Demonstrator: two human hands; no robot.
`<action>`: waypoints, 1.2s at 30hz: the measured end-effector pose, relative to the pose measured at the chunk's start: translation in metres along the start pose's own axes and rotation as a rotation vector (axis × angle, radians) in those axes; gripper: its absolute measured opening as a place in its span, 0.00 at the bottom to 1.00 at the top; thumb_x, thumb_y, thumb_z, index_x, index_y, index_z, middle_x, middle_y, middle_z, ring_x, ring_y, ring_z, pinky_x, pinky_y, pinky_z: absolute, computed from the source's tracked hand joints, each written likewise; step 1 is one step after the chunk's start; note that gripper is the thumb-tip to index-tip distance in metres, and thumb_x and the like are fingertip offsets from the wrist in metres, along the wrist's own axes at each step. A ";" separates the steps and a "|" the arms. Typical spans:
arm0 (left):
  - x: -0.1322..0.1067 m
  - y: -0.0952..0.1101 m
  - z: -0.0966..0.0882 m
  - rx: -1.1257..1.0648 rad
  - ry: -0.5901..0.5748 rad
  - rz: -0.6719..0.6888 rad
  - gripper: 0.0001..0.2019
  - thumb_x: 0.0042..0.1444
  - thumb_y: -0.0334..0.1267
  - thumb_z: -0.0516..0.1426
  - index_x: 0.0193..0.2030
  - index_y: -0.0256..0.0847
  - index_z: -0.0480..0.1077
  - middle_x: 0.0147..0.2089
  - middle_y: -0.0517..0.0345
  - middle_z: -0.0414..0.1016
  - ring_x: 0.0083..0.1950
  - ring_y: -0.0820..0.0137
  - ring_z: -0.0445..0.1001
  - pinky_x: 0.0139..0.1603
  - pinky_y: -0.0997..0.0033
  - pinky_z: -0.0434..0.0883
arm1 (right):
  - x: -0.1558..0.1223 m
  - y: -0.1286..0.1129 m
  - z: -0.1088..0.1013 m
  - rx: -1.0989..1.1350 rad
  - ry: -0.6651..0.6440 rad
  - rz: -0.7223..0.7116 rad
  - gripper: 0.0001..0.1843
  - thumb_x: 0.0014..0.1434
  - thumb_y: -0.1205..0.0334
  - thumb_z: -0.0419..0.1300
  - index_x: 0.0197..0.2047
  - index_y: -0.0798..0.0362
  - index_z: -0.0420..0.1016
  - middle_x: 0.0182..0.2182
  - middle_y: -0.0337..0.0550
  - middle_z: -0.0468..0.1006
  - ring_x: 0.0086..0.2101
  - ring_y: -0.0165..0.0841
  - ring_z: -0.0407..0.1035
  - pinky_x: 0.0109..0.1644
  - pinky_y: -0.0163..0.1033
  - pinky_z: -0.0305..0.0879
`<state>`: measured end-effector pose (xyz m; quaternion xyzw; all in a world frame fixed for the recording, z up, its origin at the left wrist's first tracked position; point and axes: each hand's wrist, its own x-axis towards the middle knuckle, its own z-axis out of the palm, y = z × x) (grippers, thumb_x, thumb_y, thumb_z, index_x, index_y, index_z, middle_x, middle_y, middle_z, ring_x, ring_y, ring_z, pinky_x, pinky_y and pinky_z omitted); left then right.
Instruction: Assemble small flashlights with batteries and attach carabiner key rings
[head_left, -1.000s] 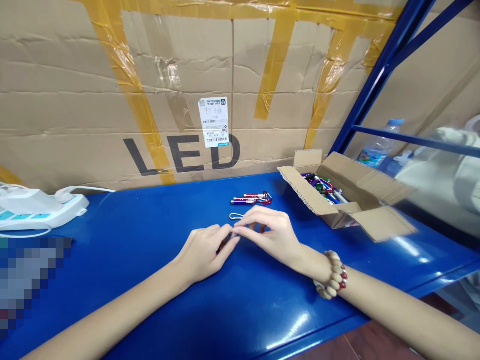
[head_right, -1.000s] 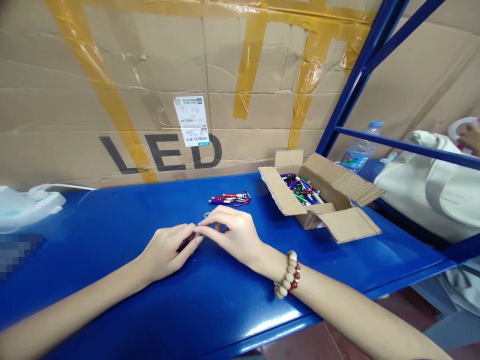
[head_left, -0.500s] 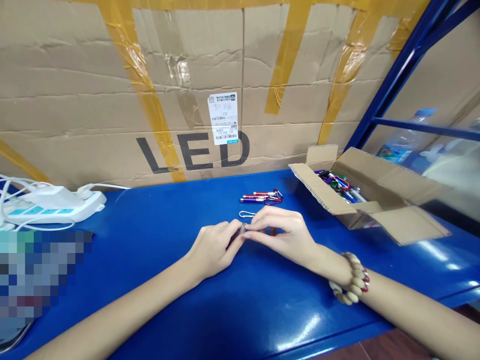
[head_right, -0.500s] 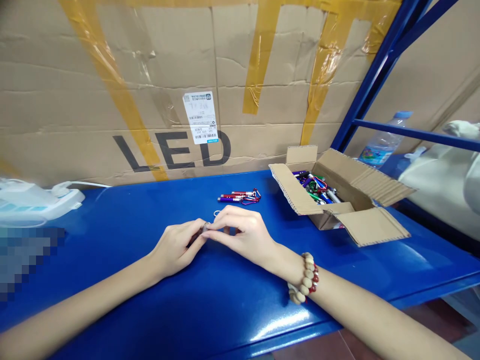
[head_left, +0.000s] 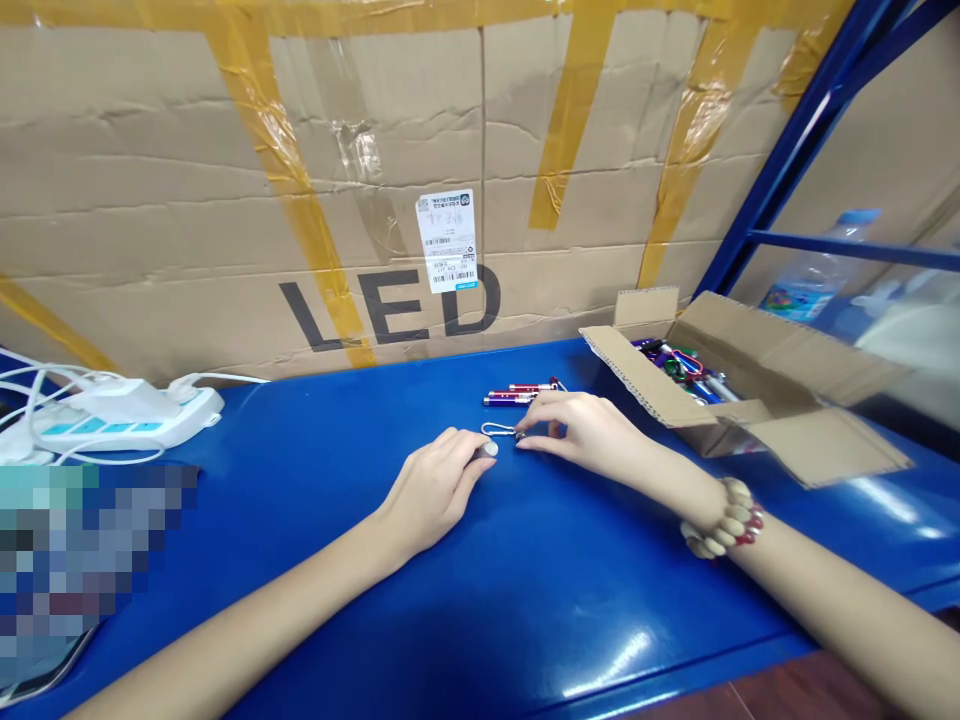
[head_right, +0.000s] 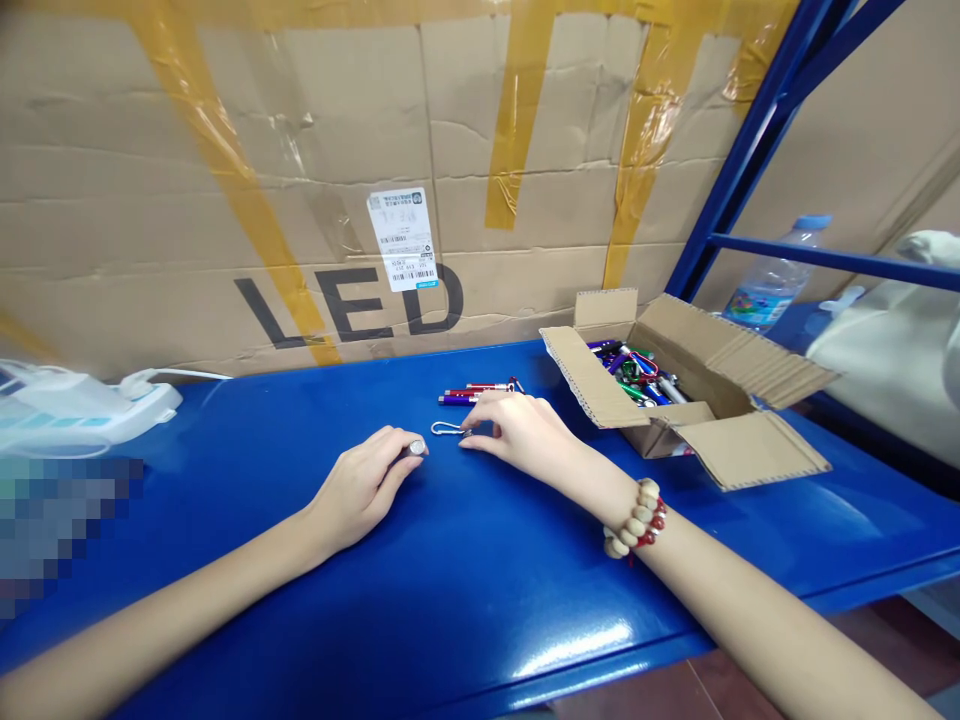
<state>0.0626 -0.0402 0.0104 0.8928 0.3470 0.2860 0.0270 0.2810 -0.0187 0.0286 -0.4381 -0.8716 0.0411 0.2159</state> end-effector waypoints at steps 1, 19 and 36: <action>0.000 0.000 0.000 -0.010 -0.007 0.002 0.11 0.64 0.36 0.42 0.39 0.38 0.64 0.34 0.55 0.71 0.35 0.69 0.69 0.36 0.72 0.67 | 0.000 0.002 0.002 0.001 -0.002 -0.019 0.08 0.56 0.56 0.58 0.35 0.48 0.77 0.36 0.37 0.77 0.34 0.29 0.70 0.34 0.32 0.61; 0.001 0.000 -0.002 -0.166 -0.096 0.113 0.09 0.63 0.31 0.40 0.37 0.39 0.59 0.34 0.55 0.65 0.33 0.70 0.65 0.35 0.73 0.66 | -0.002 -0.032 -0.021 0.417 0.276 -0.086 0.07 0.53 0.61 0.61 0.26 0.54 0.74 0.25 0.41 0.76 0.27 0.28 0.69 0.29 0.31 0.65; -0.005 -0.005 0.003 -0.164 -0.118 0.205 0.13 0.64 0.35 0.39 0.37 0.38 0.61 0.29 0.56 0.68 0.28 0.72 0.67 0.30 0.74 0.65 | -0.002 -0.036 -0.001 0.620 0.097 0.029 0.10 0.46 0.56 0.66 0.21 0.53 0.76 0.21 0.38 0.75 0.24 0.27 0.69 0.26 0.32 0.63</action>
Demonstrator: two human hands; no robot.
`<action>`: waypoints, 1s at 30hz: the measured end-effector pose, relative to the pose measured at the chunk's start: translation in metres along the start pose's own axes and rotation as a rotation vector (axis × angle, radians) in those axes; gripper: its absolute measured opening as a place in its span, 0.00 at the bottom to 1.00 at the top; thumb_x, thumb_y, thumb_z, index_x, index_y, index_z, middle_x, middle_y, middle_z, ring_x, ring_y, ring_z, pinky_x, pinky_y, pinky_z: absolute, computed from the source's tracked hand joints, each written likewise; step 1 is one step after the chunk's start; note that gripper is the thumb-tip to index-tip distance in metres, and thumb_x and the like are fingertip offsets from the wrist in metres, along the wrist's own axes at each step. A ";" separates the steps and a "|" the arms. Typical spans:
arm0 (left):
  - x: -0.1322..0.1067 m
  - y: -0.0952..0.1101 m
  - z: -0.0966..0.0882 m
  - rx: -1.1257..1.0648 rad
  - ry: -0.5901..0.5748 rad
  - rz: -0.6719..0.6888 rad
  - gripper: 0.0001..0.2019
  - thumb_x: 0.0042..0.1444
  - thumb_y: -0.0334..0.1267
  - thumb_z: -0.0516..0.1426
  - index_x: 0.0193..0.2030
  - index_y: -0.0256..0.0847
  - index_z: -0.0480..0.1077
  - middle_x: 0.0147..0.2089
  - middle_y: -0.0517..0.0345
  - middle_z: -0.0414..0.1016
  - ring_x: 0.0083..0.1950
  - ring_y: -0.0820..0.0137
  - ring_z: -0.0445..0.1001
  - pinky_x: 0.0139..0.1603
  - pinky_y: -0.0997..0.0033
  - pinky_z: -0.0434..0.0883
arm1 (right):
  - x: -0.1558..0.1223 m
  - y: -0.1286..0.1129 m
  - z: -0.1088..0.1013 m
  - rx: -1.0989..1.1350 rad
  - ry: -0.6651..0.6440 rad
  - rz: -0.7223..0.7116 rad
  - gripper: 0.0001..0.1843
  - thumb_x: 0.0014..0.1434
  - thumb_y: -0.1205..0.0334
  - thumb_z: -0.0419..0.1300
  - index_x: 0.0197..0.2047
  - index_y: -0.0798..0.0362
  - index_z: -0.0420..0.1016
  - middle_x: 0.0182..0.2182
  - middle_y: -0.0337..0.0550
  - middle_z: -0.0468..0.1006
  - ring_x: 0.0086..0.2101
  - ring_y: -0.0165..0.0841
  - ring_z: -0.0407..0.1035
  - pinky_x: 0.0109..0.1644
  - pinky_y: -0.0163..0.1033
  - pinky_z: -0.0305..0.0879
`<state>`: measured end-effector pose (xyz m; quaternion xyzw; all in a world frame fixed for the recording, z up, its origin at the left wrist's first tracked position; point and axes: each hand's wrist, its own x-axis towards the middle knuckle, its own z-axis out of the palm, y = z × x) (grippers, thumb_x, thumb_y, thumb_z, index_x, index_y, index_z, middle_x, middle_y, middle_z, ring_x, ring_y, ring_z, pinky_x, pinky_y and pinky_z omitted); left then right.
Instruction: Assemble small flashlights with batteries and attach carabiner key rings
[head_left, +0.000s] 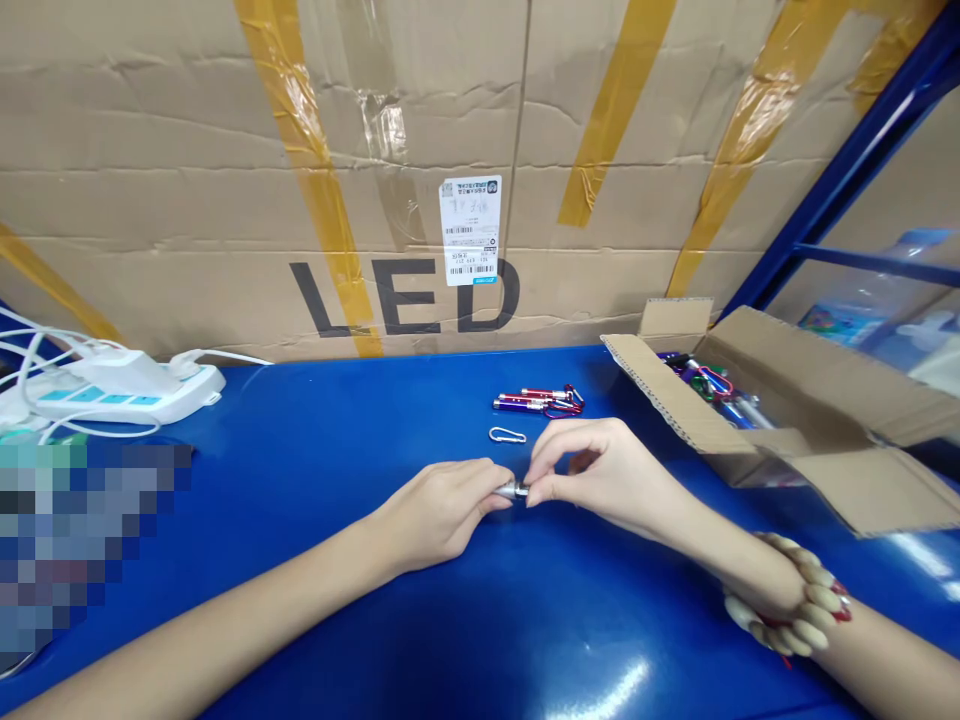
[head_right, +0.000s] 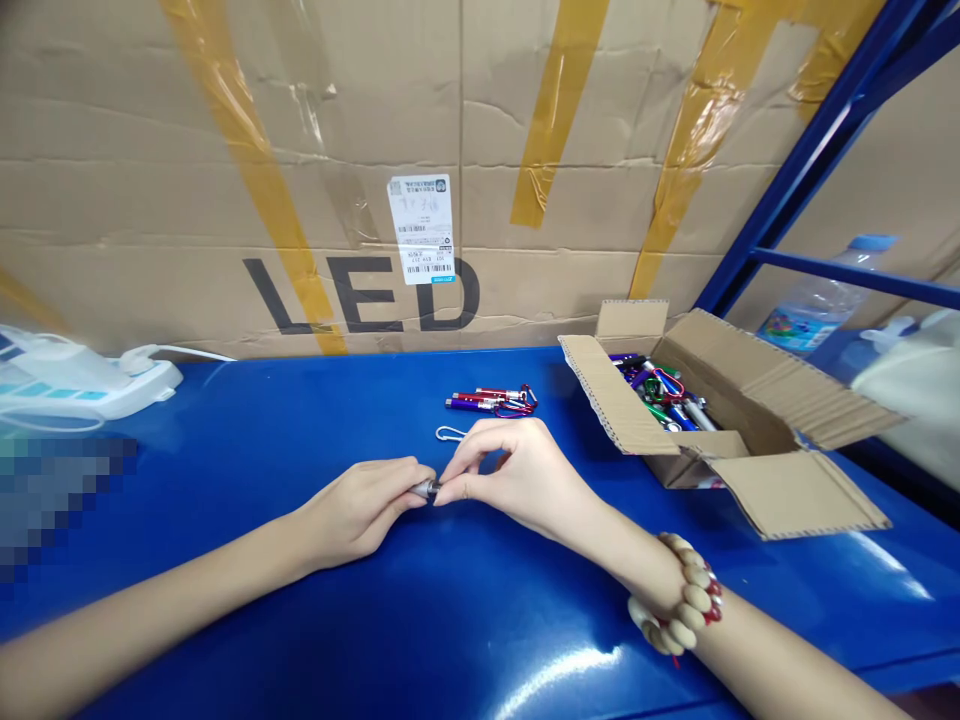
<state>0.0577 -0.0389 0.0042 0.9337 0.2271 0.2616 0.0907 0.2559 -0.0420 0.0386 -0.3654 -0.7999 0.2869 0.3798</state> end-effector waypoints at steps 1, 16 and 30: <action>-0.001 0.000 0.000 0.006 -0.009 0.004 0.13 0.64 0.36 0.39 0.37 0.38 0.62 0.29 0.56 0.68 0.28 0.71 0.67 0.30 0.74 0.65 | 0.000 0.001 0.001 0.004 -0.007 -0.003 0.10 0.46 0.56 0.66 0.21 0.53 0.76 0.21 0.38 0.75 0.24 0.27 0.68 0.26 0.32 0.63; -0.002 0.001 0.002 0.094 0.137 0.051 0.11 0.64 0.33 0.43 0.43 0.36 0.65 0.31 0.52 0.74 0.31 0.70 0.72 0.33 0.72 0.70 | -0.004 -0.005 0.013 0.673 -0.203 0.693 0.18 0.33 0.55 0.71 0.17 0.58 0.68 0.13 0.33 0.67 0.14 0.18 0.54 0.11 0.24 0.49; 0.000 0.001 0.002 -0.043 0.149 -0.121 0.10 0.62 0.31 0.45 0.47 0.37 0.64 0.39 0.54 0.74 0.39 0.71 0.73 0.40 0.74 0.70 | -0.003 0.018 0.000 -0.264 0.097 -0.358 0.06 0.50 0.60 0.64 0.32 0.53 0.76 0.30 0.41 0.75 0.28 0.25 0.68 0.29 0.29 0.65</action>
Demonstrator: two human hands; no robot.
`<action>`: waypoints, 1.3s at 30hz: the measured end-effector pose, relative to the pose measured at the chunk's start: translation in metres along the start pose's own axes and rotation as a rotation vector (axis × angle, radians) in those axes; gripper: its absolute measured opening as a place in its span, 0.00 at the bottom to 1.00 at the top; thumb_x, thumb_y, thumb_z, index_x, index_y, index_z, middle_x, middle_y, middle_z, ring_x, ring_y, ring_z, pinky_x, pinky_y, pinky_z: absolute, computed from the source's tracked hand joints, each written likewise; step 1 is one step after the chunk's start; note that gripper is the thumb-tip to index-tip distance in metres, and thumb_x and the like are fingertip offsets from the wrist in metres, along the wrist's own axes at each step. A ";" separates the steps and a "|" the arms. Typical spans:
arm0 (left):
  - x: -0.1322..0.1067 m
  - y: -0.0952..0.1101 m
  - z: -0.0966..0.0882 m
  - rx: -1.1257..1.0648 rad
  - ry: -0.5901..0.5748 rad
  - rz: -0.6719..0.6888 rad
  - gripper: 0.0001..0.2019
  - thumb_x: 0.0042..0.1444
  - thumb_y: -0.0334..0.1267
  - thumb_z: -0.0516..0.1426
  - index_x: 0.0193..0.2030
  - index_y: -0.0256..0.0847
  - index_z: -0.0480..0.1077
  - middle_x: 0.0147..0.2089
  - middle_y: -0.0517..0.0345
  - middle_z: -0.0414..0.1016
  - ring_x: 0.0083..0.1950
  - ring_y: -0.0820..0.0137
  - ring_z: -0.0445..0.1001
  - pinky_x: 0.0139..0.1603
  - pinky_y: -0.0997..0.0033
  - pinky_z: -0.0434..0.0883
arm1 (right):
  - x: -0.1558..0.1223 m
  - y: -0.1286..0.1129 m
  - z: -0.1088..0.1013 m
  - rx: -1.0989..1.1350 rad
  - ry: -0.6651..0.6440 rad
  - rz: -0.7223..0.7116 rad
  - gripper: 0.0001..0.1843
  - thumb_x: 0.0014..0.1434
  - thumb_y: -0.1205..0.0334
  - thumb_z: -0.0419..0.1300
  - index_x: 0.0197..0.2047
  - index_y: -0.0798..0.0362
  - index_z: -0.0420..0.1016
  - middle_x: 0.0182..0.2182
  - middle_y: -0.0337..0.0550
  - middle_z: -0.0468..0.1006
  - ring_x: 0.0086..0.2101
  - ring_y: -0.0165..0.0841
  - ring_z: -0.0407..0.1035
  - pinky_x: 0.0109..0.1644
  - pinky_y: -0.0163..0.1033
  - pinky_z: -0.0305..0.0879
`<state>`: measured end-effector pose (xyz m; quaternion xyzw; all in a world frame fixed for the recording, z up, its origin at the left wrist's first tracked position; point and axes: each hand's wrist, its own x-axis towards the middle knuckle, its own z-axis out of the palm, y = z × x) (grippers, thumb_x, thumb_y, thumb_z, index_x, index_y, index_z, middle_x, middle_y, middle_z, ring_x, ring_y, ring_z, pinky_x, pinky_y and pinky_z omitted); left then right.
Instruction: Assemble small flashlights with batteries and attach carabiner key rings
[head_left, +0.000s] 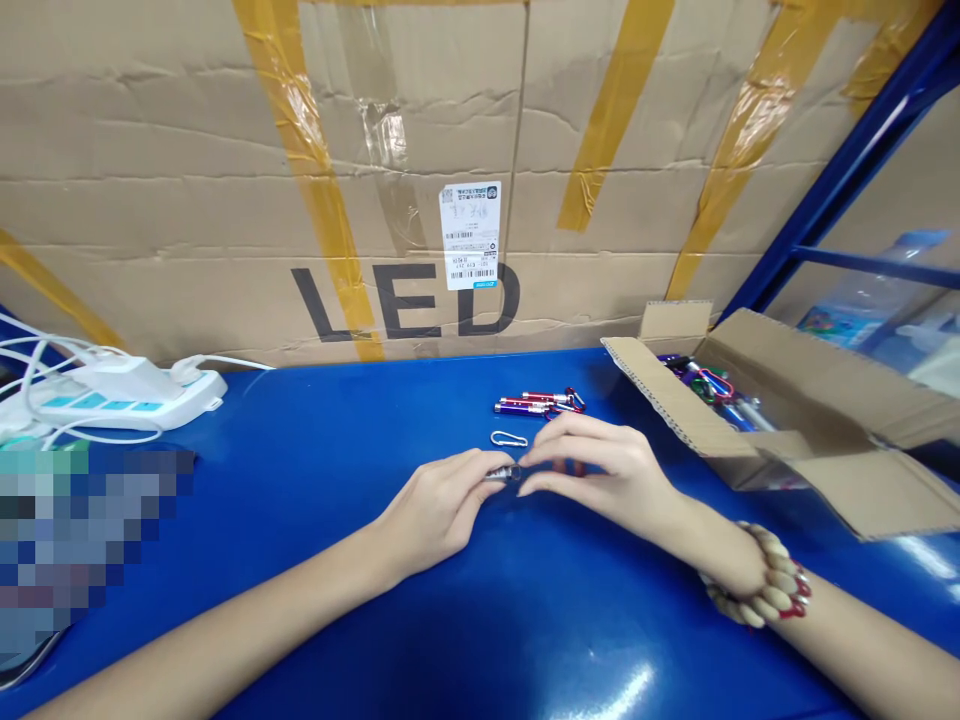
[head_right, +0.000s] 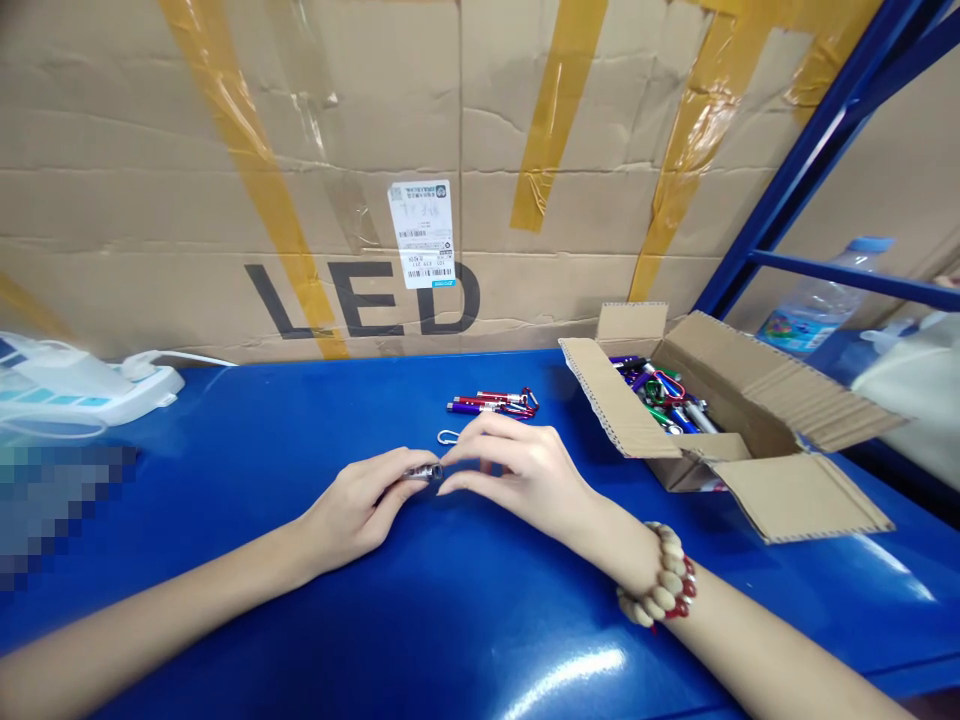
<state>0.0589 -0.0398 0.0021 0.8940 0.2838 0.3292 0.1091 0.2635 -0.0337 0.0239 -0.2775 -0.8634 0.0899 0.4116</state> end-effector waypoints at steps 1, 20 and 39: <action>0.000 0.000 0.000 0.004 0.000 0.001 0.10 0.62 0.31 0.45 0.47 0.37 0.64 0.39 0.54 0.74 0.39 0.71 0.73 0.40 0.74 0.70 | -0.001 0.002 -0.002 -0.075 -0.011 -0.084 0.05 0.52 0.61 0.63 0.34 0.52 0.76 0.31 0.41 0.75 0.28 0.25 0.69 0.30 0.29 0.65; -0.002 -0.001 -0.002 0.020 -0.150 -0.137 0.08 0.62 0.31 0.44 0.40 0.41 0.62 0.37 0.57 0.74 0.37 0.69 0.74 0.36 0.73 0.67 | 0.013 0.002 0.001 -0.272 -0.171 -0.241 0.06 0.58 0.66 0.56 0.32 0.53 0.75 0.28 0.37 0.75 0.26 0.23 0.68 0.27 0.28 0.59; -0.008 -0.002 0.006 0.047 -0.060 0.078 0.07 0.62 0.33 0.45 0.37 0.38 0.62 0.33 0.54 0.75 0.32 0.69 0.75 0.34 0.73 0.70 | 0.018 -0.004 0.000 0.247 -0.260 0.243 0.14 0.43 0.52 0.67 0.19 0.55 0.76 0.18 0.38 0.72 0.21 0.24 0.64 0.24 0.30 0.60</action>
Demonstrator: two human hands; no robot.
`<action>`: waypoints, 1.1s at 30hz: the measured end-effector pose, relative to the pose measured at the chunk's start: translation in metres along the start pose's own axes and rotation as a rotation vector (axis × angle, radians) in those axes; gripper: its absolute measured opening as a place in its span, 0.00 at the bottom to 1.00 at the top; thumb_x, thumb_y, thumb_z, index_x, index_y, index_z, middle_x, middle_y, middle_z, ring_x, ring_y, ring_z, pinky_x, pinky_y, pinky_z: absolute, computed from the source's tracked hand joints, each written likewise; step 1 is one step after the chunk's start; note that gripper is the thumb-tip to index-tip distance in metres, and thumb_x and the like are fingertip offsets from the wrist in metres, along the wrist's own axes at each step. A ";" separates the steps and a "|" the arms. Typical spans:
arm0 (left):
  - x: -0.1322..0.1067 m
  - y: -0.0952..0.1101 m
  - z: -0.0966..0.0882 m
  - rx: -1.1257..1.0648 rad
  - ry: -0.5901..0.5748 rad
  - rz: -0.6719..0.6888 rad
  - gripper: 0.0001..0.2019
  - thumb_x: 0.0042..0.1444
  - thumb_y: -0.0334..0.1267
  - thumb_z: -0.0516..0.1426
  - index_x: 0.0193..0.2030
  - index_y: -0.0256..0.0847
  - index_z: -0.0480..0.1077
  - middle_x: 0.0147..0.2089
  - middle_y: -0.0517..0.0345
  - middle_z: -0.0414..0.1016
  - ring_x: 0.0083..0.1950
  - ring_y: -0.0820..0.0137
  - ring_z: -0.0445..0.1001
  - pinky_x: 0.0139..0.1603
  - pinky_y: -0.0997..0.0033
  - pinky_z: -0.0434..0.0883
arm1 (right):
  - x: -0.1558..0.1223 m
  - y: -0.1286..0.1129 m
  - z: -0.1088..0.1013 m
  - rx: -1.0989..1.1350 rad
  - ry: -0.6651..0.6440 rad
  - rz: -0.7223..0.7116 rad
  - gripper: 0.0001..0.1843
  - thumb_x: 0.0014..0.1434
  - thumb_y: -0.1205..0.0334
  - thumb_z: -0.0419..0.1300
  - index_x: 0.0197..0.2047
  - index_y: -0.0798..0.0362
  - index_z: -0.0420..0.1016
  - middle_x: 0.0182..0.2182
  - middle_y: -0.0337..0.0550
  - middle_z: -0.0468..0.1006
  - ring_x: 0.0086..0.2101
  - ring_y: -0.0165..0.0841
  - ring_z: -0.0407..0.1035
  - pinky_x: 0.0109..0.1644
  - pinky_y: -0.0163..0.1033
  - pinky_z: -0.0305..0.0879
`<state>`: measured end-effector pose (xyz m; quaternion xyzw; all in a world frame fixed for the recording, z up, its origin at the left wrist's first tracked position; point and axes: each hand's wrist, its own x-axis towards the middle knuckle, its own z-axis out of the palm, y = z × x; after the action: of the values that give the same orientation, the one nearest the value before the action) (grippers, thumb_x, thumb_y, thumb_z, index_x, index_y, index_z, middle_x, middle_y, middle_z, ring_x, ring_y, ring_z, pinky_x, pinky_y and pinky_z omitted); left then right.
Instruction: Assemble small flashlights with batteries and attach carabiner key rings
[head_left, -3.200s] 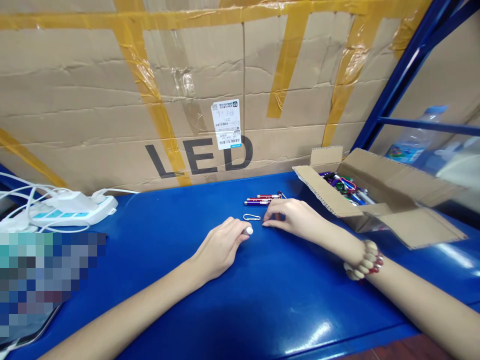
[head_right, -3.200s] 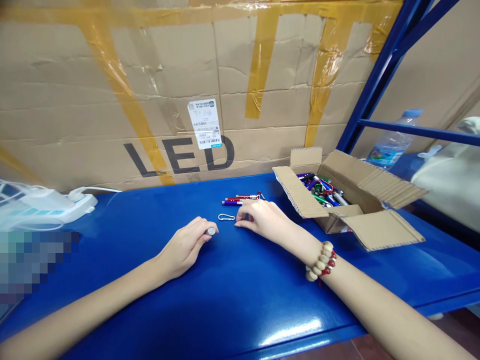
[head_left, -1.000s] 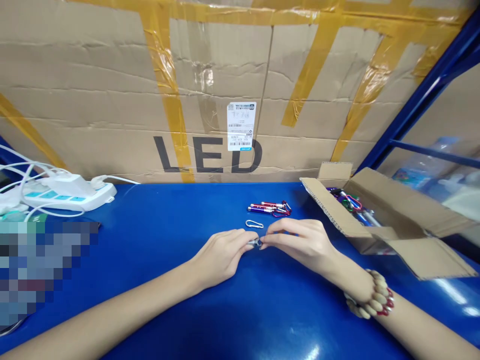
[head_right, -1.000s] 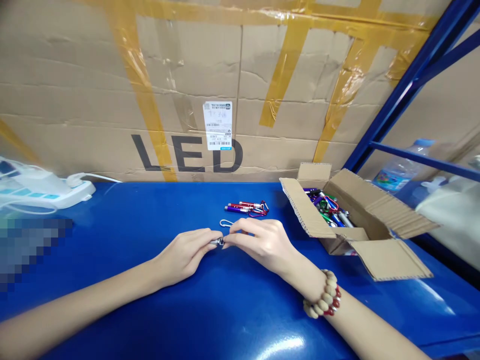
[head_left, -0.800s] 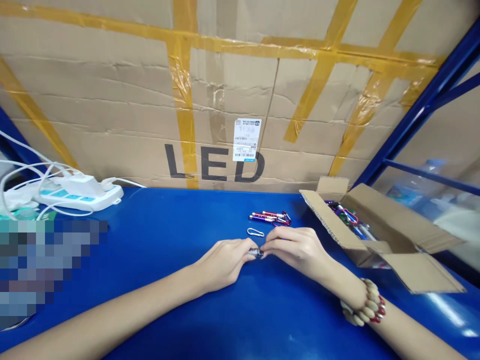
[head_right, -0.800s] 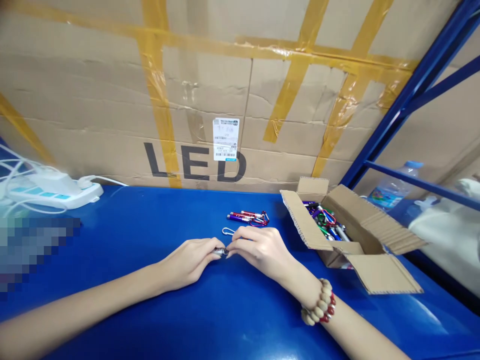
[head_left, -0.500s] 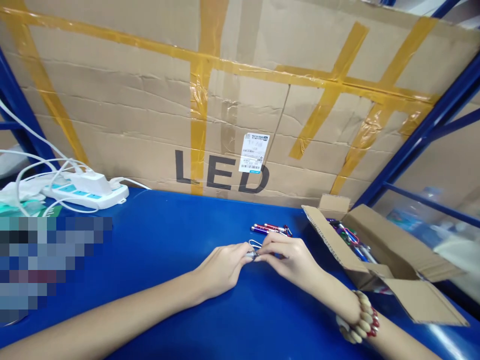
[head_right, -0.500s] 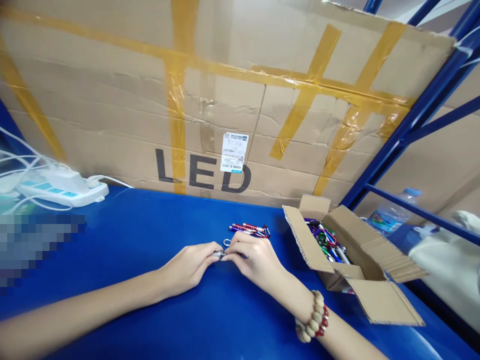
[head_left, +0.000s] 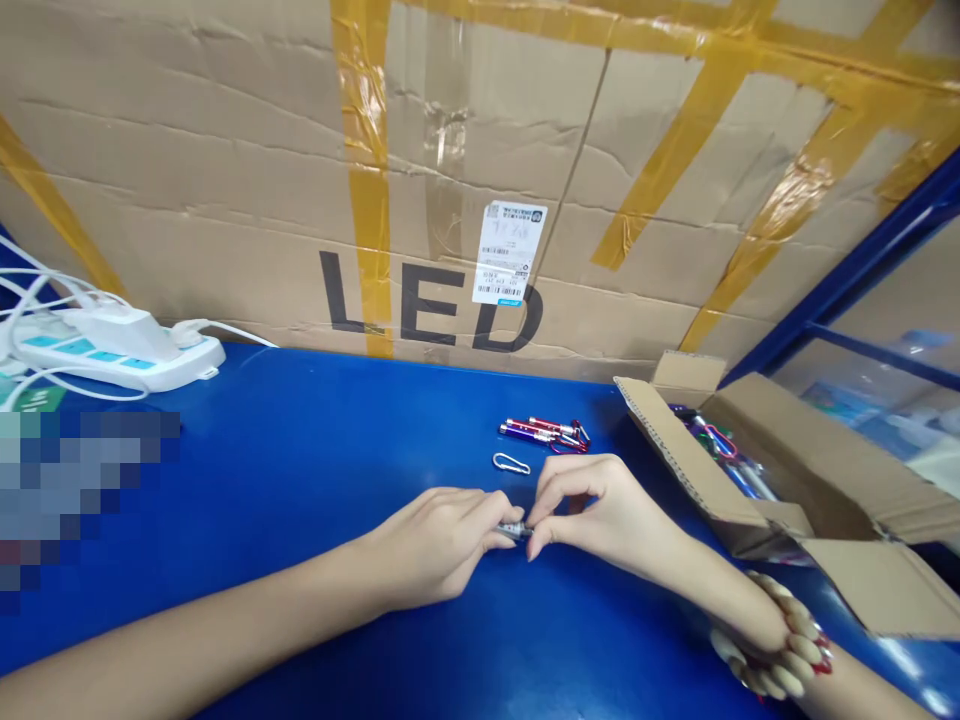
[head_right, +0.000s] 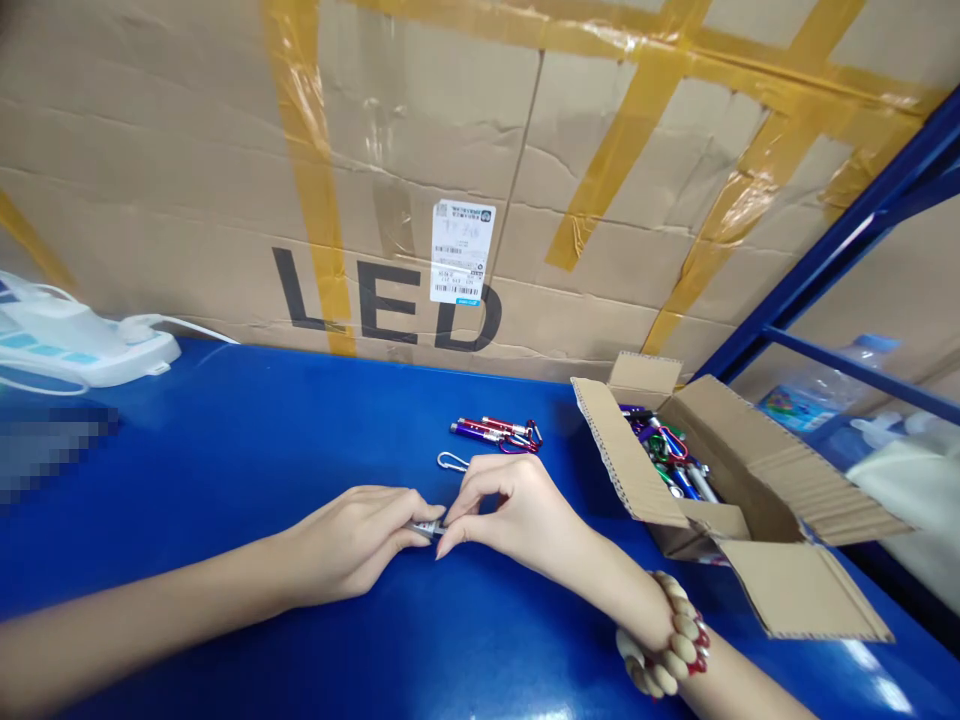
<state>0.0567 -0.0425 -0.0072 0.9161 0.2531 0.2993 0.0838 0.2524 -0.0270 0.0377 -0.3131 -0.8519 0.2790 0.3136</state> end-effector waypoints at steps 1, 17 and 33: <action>-0.001 0.000 0.001 0.030 0.000 0.017 0.08 0.63 0.33 0.44 0.36 0.38 0.62 0.31 0.54 0.74 0.31 0.69 0.75 0.33 0.72 0.70 | -0.001 0.001 0.001 0.018 0.003 0.004 0.14 0.42 0.53 0.67 0.19 0.56 0.76 0.18 0.39 0.72 0.22 0.24 0.64 0.24 0.30 0.61; 0.004 0.000 -0.002 0.042 0.088 0.038 0.10 0.61 0.29 0.47 0.47 0.36 0.64 0.36 0.52 0.77 0.36 0.69 0.76 0.36 0.71 0.72 | -0.006 0.002 0.016 0.727 -0.083 0.771 0.21 0.36 0.50 0.69 0.18 0.60 0.68 0.12 0.33 0.66 0.12 0.18 0.55 0.11 0.23 0.55; 0.007 0.002 -0.005 -0.087 -0.018 -0.091 0.08 0.61 0.30 0.46 0.43 0.38 0.65 0.39 0.54 0.75 0.38 0.71 0.75 0.40 0.75 0.71 | -0.015 0.016 0.000 -0.296 0.123 -0.336 0.07 0.58 0.64 0.56 0.34 0.53 0.77 0.31 0.40 0.74 0.30 0.24 0.69 0.32 0.28 0.65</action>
<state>0.0597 -0.0401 0.0007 0.9018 0.2804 0.2979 0.1394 0.2675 -0.0271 0.0216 -0.2260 -0.9030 0.0753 0.3576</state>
